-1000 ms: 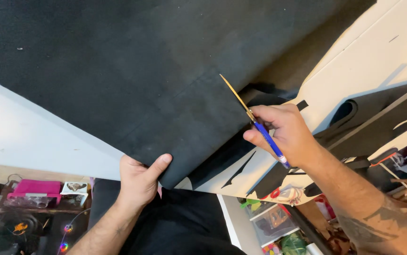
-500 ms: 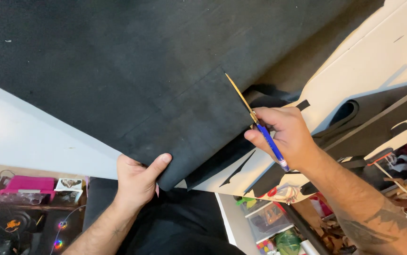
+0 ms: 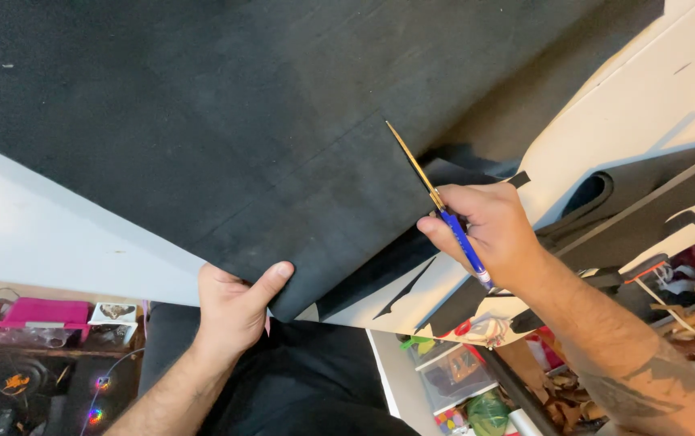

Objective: Measuring, marking, and cutting leather pieces on a workshop table

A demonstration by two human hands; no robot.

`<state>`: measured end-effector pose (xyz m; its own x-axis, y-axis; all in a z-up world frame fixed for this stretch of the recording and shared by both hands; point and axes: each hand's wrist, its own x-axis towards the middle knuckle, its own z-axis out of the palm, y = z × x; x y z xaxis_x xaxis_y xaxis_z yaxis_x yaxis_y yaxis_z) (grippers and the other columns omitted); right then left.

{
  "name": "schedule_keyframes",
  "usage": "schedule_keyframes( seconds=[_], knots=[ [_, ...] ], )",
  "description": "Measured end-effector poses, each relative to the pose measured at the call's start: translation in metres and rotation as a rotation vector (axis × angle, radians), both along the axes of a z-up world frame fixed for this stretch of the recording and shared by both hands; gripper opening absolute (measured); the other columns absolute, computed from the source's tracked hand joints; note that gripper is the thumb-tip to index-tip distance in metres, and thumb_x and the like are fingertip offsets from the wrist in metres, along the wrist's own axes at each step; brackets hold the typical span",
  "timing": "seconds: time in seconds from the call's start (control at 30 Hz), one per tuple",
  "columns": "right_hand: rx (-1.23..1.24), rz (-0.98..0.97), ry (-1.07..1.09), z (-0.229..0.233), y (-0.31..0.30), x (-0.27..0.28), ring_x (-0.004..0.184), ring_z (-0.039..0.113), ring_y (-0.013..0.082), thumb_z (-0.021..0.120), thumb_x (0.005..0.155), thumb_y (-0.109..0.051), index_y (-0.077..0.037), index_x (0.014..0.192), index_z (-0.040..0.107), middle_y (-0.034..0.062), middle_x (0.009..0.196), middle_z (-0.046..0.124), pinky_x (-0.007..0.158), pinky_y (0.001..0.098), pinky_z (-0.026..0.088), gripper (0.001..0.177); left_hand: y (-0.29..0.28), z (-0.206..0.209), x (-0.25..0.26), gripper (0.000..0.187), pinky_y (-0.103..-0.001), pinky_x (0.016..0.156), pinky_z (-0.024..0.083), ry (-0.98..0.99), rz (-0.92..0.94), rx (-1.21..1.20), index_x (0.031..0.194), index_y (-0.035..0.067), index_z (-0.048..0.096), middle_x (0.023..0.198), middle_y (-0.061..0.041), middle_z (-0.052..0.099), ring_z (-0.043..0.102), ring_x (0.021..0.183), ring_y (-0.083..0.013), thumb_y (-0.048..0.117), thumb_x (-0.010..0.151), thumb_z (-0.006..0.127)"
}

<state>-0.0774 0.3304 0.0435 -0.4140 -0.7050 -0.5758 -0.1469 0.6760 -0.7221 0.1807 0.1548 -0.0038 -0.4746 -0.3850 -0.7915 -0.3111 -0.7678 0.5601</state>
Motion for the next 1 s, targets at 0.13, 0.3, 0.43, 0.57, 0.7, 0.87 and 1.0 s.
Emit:
schedule_keyframes(
  seconds=[0.13, 0.3, 0.43, 0.57, 0.7, 0.87, 1.0],
  knots=[
    [0.009, 0.006, -0.017, 0.000, 0.002, -0.004, 0.043, 0.053, 0.0246, 0.067, 0.098, -0.029, -0.004, 0.078, 0.070, 0.0105, 0.050, 0.055, 0.050, 0.0306, 0.046, 0.031, 0.005, -0.004, 0.005, 0.013, -0.038, 0.072, 0.066, 0.017, 0.038, 0.024, 0.095, -0.004, 0.074, 0.082, -0.013, 0.077, 0.073, 0.079, -0.0166, -0.006, 0.083, 0.080],
    [-0.008, 0.026, -0.047, 0.003, -0.012, -0.010, 0.045, 0.054, 0.0231, 0.071, 0.094, -0.030, -0.003, 0.082, 0.071, 0.0118, 0.052, 0.057, 0.051, 0.0314, 0.047, 0.030, -0.002, -0.001, -0.001, 0.014, -0.039, 0.075, 0.066, 0.035, -0.013, -0.002, 0.096, -0.004, 0.075, 0.084, -0.014, 0.078, 0.072, 0.082, -0.0165, -0.007, 0.082, 0.080],
    [-0.011, 0.040, -0.070, 0.000, -0.006, -0.012, 0.048, 0.055, 0.0207, 0.073, 0.092, -0.031, -0.005, 0.082, 0.071, 0.0089, 0.054, 0.057, 0.053, 0.0309, 0.048, 0.028, 0.002, -0.002, 0.003, 0.015, -0.041, 0.075, 0.066, 0.032, -0.005, 0.006, 0.096, -0.005, 0.075, 0.085, -0.015, 0.078, 0.073, 0.082, -0.0175, -0.007, 0.082, 0.079],
    [-0.011, 0.043, -0.142, -0.004, -0.002, -0.016, 0.048, 0.048, 0.0142, 0.071, 0.092, -0.039, -0.007, 0.080, 0.070, 0.0068, 0.050, 0.050, 0.051, 0.0286, 0.044, 0.035, 0.001, -0.005, 0.005, 0.014, -0.040, 0.076, 0.066, 0.079, -0.014, 0.004, 0.095, -0.004, 0.076, 0.083, -0.014, 0.078, 0.072, 0.083, -0.0164, -0.008, 0.083, 0.079],
    [-0.010, 0.046, -0.137, -0.007, -0.008, -0.017, 0.048, 0.045, 0.0125, 0.071, 0.092, -0.038, -0.006, 0.081, 0.071, 0.0043, 0.049, 0.047, 0.051, 0.0265, 0.042, 0.034, 0.000, -0.004, 0.004, 0.014, -0.040, 0.075, 0.065, 0.089, -0.026, 0.000, 0.096, -0.004, 0.076, 0.084, -0.014, 0.078, 0.072, 0.083, -0.0160, -0.008, 0.082, 0.079],
    [0.006, 0.034, -0.092, -0.006, -0.009, -0.010, 0.049, 0.047, 0.0152, 0.073, 0.092, -0.037, -0.004, 0.085, 0.071, 0.0086, 0.052, 0.048, 0.051, 0.0289, 0.043, 0.034, 0.002, -0.008, 0.010, 0.013, -0.040, 0.076, 0.066, 0.093, -0.038, -0.006, 0.095, -0.004, 0.076, 0.084, -0.014, 0.078, 0.072, 0.082, -0.0168, -0.007, 0.082, 0.079],
    [-0.006, -0.008, -0.066, -0.008, -0.003, -0.005, 0.049, 0.050, 0.0161, 0.072, 0.093, -0.035, -0.005, 0.086, 0.072, 0.0082, 0.053, 0.052, 0.053, 0.0286, 0.046, 0.031, 0.000, -0.008, 0.010, 0.014, -0.041, 0.075, 0.066, 0.103, -0.059, -0.015, 0.095, -0.005, 0.076, 0.083, -0.014, 0.079, 0.073, 0.082, -0.0175, -0.007, 0.082, 0.079]
  ],
)
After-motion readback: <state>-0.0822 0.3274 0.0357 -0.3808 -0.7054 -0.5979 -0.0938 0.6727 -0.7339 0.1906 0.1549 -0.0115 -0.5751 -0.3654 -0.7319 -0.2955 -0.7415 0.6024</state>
